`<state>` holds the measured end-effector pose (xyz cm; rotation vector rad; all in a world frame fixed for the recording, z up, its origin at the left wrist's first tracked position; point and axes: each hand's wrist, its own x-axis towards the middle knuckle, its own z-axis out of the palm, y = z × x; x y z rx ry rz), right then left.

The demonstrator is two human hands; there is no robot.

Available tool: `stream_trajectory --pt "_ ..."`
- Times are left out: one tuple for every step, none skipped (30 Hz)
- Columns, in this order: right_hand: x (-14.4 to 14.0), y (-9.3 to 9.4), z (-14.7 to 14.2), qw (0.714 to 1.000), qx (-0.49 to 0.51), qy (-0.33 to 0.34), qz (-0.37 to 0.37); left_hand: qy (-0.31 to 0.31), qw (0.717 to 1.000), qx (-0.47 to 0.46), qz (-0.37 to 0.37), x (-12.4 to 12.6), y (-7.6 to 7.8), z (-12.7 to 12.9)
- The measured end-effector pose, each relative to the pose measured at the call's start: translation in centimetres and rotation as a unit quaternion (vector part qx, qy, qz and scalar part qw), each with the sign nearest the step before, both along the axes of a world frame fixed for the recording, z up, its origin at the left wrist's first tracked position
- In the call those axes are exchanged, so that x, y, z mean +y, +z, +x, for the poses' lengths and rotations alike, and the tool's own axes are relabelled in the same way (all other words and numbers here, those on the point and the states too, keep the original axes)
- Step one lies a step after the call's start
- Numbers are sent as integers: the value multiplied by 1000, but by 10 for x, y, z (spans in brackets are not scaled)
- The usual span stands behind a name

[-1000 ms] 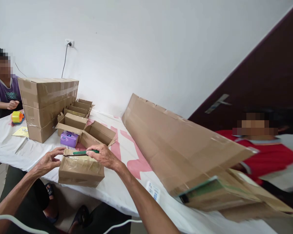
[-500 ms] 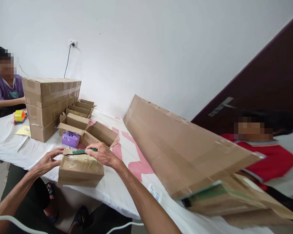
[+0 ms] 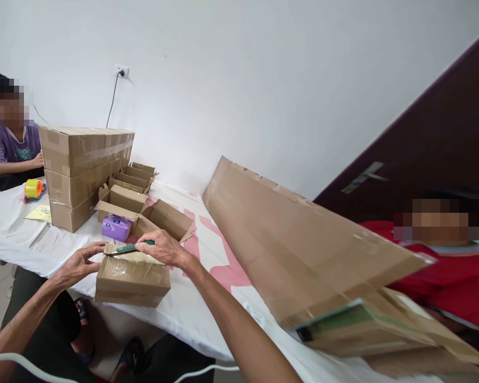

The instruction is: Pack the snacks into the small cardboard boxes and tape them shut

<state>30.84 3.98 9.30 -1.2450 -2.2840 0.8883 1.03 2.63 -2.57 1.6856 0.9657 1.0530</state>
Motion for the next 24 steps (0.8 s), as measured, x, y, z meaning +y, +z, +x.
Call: stream_trajectory --pt "1 1 -1 1000 -3 2 1 0 1000 -1 -1 0 0 0" --pt "2 2 -2 1000 -7 4 2 -1 1000 -1 -2 0 0 0" --pt "3 3 -4 1000 -13 7 3 -3 1000 -2 -3 0 0 0" --pt "3 4 -5 1000 -19 9 4 -5 1000 -2 -4 0 0 0" --pt "4 5 -6 1000 -26 13 5 -7 1000 -3 -4 0 0 0" --pt "4 6 -7 999 -34 17 7 -8 1000 -3 -5 -1 1 0" --pt "4 8 -8 999 -41 21 11 -7 1000 -2 -6 -1 1 1" --pt "4 10 -9 998 -49 26 18 -6 1000 0 -7 -2 2 1" --pt "4 11 -9 998 -56 31 25 -6 1000 3 -7 -2 3 1" --pt "3 13 -9 997 -63 35 32 -5 1000 5 -8 -2 3 1" --pt "3 14 -9 996 -69 37 39 -5 1000 6 -9 -3 4 1" --pt "3 16 -9 995 -76 39 46 -5 1000 6 -10 -3 4 2" --pt "3 17 -8 994 -84 39 51 -4 1000 3 -11 -3 4 2" --pt "2 19 -6 994 -91 37 56 -3 1000 0 -13 -2 3 1" --pt "2 20 -4 993 -99 35 60 0 1000 -2 -13 -2 3 1" --pt "2 22 -1 992 -109 32 62 4 1000 -2 -12 -2 3 1" --pt "1 23 3 990 -120 26 64 8 1000 0 -8 -1 2 0" --pt "0 24 8 989 -129 20 65 11 1000 2 -3 0 2 -1" --pt "-1 26 14 988 -136 13 66 14 1000 5 3 0 1 -1" --pt "-2 27 20 988 -139 6 68 15 1000 7 9 1 1 -2" --pt "-3 27 27 988 -139 0 69 15 1000 8 13 1 1 -2" --pt "-5 28 34 988 -135 -5 69 14 1000 9 15 1 1 -3" --pt "-7 28 42 989 -130 -9 69 14 1000 11 16 1 1 -3" --pt "-9 27 49 990 -122 -16 71 14 1000 13 17 2 1 -3"
